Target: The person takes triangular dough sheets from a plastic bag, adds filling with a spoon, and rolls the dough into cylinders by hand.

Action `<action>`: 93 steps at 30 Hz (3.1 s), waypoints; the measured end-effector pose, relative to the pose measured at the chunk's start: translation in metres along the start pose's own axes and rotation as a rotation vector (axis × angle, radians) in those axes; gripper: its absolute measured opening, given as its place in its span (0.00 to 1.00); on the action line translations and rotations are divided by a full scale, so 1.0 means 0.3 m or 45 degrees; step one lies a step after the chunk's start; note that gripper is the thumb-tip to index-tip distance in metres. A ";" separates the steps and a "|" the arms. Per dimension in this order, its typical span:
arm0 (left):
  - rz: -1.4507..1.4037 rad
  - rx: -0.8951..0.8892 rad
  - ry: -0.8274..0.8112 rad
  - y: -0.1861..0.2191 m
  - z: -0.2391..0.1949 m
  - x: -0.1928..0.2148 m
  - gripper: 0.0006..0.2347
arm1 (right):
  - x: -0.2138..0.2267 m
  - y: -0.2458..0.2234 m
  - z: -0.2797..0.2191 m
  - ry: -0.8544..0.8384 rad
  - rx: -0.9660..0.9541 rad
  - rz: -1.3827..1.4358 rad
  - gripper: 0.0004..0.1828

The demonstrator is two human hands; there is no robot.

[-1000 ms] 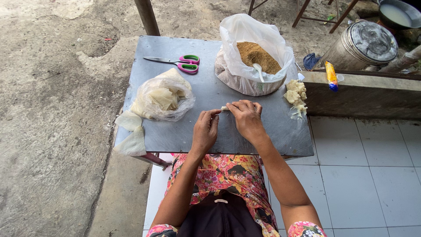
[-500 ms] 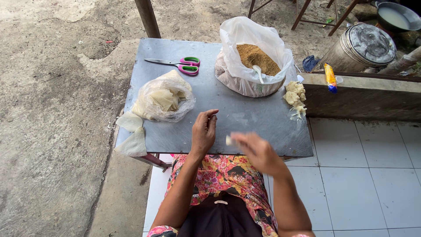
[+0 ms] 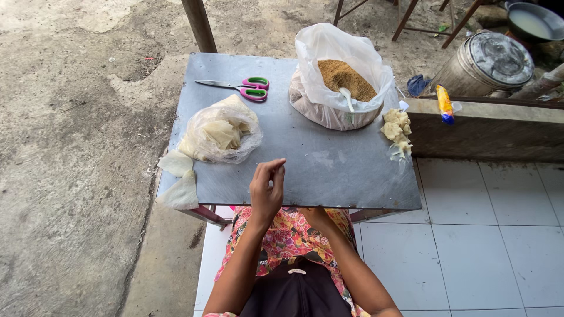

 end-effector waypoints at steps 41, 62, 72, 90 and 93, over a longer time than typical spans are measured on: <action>0.549 0.179 0.441 -0.243 -0.158 0.588 0.08 | 0.101 -0.529 -0.493 -0.406 0.214 0.062 0.22; -0.537 0.298 -0.526 0.100 0.059 -0.107 0.07 | 0.106 -0.573 -0.569 -0.361 0.331 -0.093 0.22; 0.269 0.160 -0.584 -0.008 -0.009 -0.060 0.09 | 0.129 -0.605 -0.572 -0.348 0.360 -0.131 0.23; 0.305 0.260 -0.593 0.003 -0.028 -0.033 0.08 | 0.310 -0.657 -0.505 0.126 0.604 -0.139 0.20; 0.270 0.096 -0.476 0.002 -0.014 -0.048 0.08 | 0.330 -0.618 -0.471 0.162 0.581 -0.105 0.19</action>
Point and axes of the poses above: each hand's wrist, its own z-axis towards the middle knuckle, its own x-axis out of the back of the hand, y = z × x, the point moved 2 cm from there along z, towards the middle knuckle, and after that the axes turned 12 degrees about z, right-handed, at the moved point
